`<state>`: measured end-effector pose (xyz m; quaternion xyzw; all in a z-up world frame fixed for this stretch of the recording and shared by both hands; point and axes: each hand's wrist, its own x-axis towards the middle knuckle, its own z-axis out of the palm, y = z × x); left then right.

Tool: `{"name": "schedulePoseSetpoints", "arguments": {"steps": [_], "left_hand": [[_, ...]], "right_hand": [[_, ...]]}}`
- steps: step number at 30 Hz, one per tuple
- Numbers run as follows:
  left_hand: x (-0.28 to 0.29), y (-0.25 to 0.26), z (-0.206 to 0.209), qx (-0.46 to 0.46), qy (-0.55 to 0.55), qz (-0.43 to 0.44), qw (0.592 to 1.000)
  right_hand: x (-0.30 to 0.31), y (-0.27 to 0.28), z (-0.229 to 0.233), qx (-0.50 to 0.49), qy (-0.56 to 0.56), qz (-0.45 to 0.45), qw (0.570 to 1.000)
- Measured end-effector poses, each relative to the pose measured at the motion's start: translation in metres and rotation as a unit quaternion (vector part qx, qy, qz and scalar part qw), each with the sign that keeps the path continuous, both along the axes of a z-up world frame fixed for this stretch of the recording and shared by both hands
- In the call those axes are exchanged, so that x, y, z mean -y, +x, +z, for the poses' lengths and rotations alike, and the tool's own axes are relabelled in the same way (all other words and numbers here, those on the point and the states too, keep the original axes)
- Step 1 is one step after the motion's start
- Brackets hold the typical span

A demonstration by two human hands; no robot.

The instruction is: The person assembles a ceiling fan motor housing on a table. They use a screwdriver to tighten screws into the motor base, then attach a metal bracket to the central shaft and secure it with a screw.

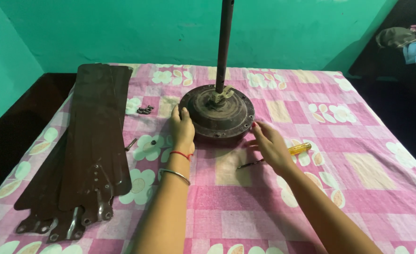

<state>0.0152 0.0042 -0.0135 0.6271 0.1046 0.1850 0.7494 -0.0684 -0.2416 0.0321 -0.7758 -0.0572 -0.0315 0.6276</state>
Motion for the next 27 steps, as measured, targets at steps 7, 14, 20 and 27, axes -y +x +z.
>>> {"name": "schedulePoseSetpoints", "arguments": {"steps": [7,14,20,27], "left_hand": [[0.009,0.004,-0.007,0.021,0.053,0.075,0.996],[0.065,-0.047,-0.012,0.013,0.109,0.239,0.965],[0.034,-0.035,0.004,0.012,-0.012,0.173,0.985],[0.008,-0.025,0.006,0.039,-0.084,0.057,0.994]], "right_hand": [[-0.028,0.044,-0.026,-0.14,0.051,-0.078,0.986],[-0.031,0.052,-0.017,-0.13,0.115,-0.124,0.977],[-0.028,0.047,-0.019,-0.107,0.142,-0.051,0.983],[-0.03,0.046,-0.027,-0.089,0.119,-0.069,0.986]]}}
